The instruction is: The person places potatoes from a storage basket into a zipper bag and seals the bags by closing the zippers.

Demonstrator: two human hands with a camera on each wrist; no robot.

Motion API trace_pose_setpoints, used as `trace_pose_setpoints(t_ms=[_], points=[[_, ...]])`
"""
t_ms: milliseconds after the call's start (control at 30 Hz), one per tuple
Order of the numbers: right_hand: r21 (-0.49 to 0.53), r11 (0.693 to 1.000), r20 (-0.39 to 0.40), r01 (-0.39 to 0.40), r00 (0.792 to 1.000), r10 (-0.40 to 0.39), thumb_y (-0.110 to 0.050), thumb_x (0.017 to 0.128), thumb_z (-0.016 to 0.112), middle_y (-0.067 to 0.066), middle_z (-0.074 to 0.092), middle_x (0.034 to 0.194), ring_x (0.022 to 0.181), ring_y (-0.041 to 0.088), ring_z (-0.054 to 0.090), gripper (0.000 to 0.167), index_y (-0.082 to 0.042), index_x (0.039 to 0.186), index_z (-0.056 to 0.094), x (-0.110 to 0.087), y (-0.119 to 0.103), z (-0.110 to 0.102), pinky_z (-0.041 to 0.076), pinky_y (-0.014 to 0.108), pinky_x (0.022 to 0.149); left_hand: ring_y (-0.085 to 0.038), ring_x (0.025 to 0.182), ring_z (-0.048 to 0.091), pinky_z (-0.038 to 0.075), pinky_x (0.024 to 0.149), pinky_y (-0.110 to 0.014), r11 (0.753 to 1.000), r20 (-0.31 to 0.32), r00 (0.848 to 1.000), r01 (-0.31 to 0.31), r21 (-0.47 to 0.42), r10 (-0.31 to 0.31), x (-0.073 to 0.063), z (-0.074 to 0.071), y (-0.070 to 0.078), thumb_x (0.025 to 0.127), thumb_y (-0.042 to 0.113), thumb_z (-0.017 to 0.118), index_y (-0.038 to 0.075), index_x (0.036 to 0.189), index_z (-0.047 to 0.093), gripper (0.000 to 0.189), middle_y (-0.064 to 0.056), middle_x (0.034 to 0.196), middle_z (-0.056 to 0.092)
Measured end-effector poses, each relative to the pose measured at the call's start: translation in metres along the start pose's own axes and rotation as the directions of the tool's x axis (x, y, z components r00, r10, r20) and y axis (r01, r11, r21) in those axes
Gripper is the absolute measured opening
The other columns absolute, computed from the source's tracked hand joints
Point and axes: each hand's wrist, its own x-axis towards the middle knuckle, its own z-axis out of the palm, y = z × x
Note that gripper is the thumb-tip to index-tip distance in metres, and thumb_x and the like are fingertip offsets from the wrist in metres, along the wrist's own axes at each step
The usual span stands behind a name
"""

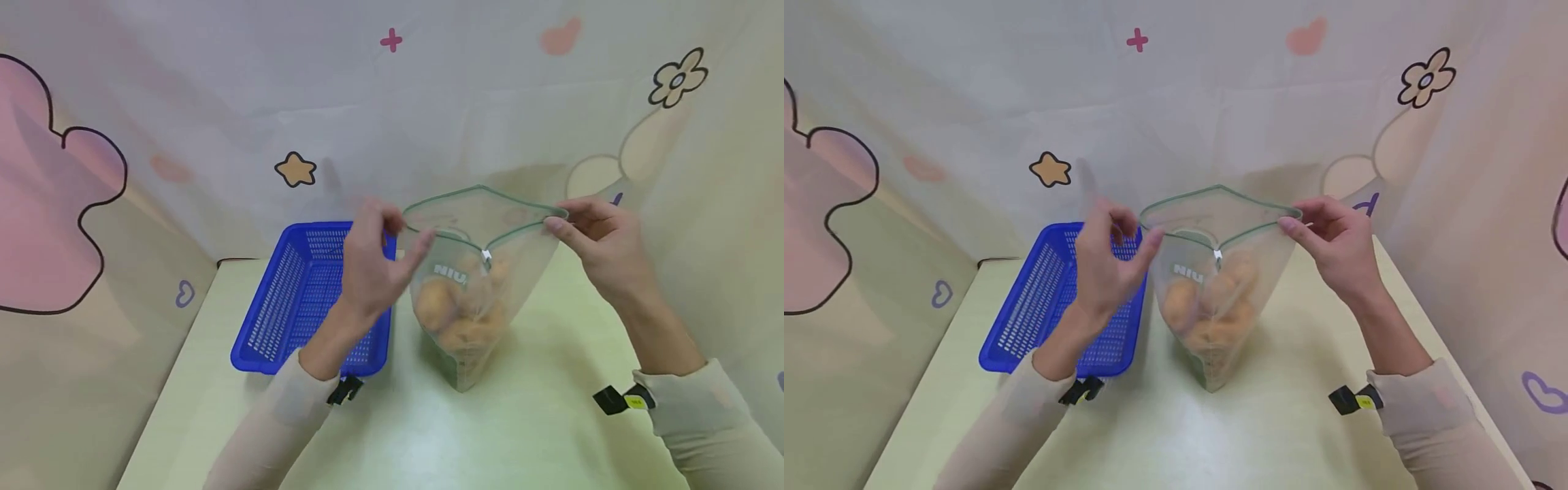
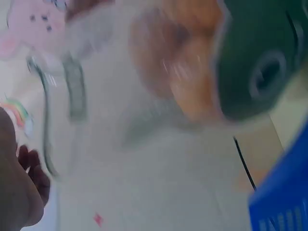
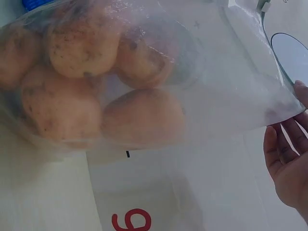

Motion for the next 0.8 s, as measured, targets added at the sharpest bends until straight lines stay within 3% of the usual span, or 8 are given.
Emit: trace_pose_setpoints(t_ms=[133, 233, 367, 433, 533, 667, 733, 800], points=[[0.025, 1.0, 0.036, 0.016, 0.999, -0.017, 0.013, 0.093, 0.072, 0.006, 0.072, 0.088, 0.077, 0.014, 0.065, 0.017, 0.016, 0.11, 0.069, 0.003, 0.002, 0.007, 0.056, 0.021, 0.078, -0.016, 0.078, 0.06, 0.051, 0.067, -0.023, 0.983, 0.125, 0.988, -0.113, 0.145, 0.095, -0.014, 0.018, 0.036, 0.098, 0.052, 0.071, 0.006, 0.097, 0.061, 0.048, -0.004, 0.09, 0.06], [0.128, 0.992, 0.094, 0.022, 0.995, -0.034, 0.007, 0.101, 0.066, 0.007, 0.073, 0.093, 0.085, 0.016, 0.069, 0.013, 0.015, 0.11, 0.069, 0.011, 0.007, 0.007, 0.056, 0.024, 0.084, -0.012, 0.083, 0.063, 0.051, 0.07, -0.017, 0.977, 0.217, 0.976, -0.051, 0.207, 0.005, -0.016, 0.03, 0.052, 0.096, 0.037, 0.078, 0.008, 0.102, 0.062, 0.034, -0.002, 0.096, 0.062], [0.304, 0.946, 0.192, -0.112, 0.98, 0.054, -0.015, 0.112, 0.055, 0.009, 0.073, 0.11, 0.105, 0.019, 0.068, 0.029, 0.009, 0.118, 0.071, 0.035, 0.018, 0.008, 0.054, 0.027, 0.095, -0.011, 0.085, 0.064, 0.05, 0.072, -0.016, 0.98, 0.215, 0.973, 0.042, 0.194, -0.084, -0.014, 0.034, 0.057, 0.095, 0.016, 0.078, 0.01, 0.1, 0.063, 0.017, 0.0, 0.096, 0.063], [0.34, 0.911, 0.296, -0.232, 0.946, 0.131, -0.02, 0.114, 0.05, 0.009, 0.072, 0.124, 0.115, 0.019, 0.066, 0.035, 0.004, 0.129, 0.07, 0.051, 0.025, 0.01, 0.055, 0.028, 0.097, -0.011, 0.086, 0.064, 0.051, 0.073, -0.015, 0.985, 0.212, 0.972, 0.062, 0.162, -0.096, -0.014, 0.033, 0.057, 0.095, 0.014, 0.076, 0.011, 0.1, 0.063, 0.014, 0.0, 0.096, 0.062], [0.329, 0.862, 0.518, -0.386, 0.837, 0.177, -0.017, 0.115, 0.042, 0.008, 0.065, 0.143, 0.129, 0.022, 0.061, 0.038, -0.006, 0.145, 0.064, 0.072, 0.035, 0.013, 0.053, 0.032, 0.103, -0.012, 0.088, 0.065, 0.053, 0.074, -0.015, 0.993, 0.232, 0.966, 0.098, 0.069, -0.111, -0.015, 0.032, 0.055, 0.096, 0.01, 0.074, 0.01, 0.101, 0.063, 0.012, -0.001, 0.096, 0.062], [0.384, 0.829, 0.734, -0.406, 0.679, -0.008, -0.011, 0.114, 0.033, 0.014, 0.056, 0.154, 0.146, 0.031, 0.047, 0.046, -0.008, 0.153, 0.056, 0.085, 0.053, 0.025, 0.036, 0.043, 0.121, -0.013, 0.089, 0.067, 0.057, 0.075, -0.015, 0.982, 0.282, 0.948, 0.175, -0.073, -0.148, -0.013, 0.031, 0.05, 0.097, 0.004, 0.072, 0.007, 0.103, 0.063, 0.011, -0.003, 0.097, 0.063], [0.43, 0.802, 0.749, -0.415, 0.659, -0.061, -0.01, 0.113, 0.037, 0.015, 0.059, 0.151, 0.146, 0.032, 0.047, 0.043, -0.007, 0.149, 0.06, 0.084, 0.06, 0.028, 0.031, 0.044, 0.124, -0.012, 0.087, 0.067, 0.058, 0.075, -0.016, 0.968, 0.316, 0.932, 0.223, -0.118, -0.176, -0.01, 0.029, 0.047, 0.097, 0.003, 0.07, 0.007, 0.103, 0.062, 0.01, -0.004, 0.096, 0.065], [0.45, 0.784, 0.731, -0.427, 0.68, -0.049, -0.007, 0.112, 0.042, 0.012, 0.066, 0.141, 0.138, 0.031, 0.055, 0.038, -0.007, 0.141, 0.066, 0.08, 0.064, 0.029, 0.037, 0.042, 0.12, -0.011, 0.086, 0.067, 0.059, 0.075, -0.017, 0.957, 0.347, 0.918, 0.254, -0.138, -0.193, -0.004, 0.026, 0.041, 0.098, 0.002, 0.068, 0.006, 0.103, 0.062, 0.01, -0.003, 0.094, 0.065]])
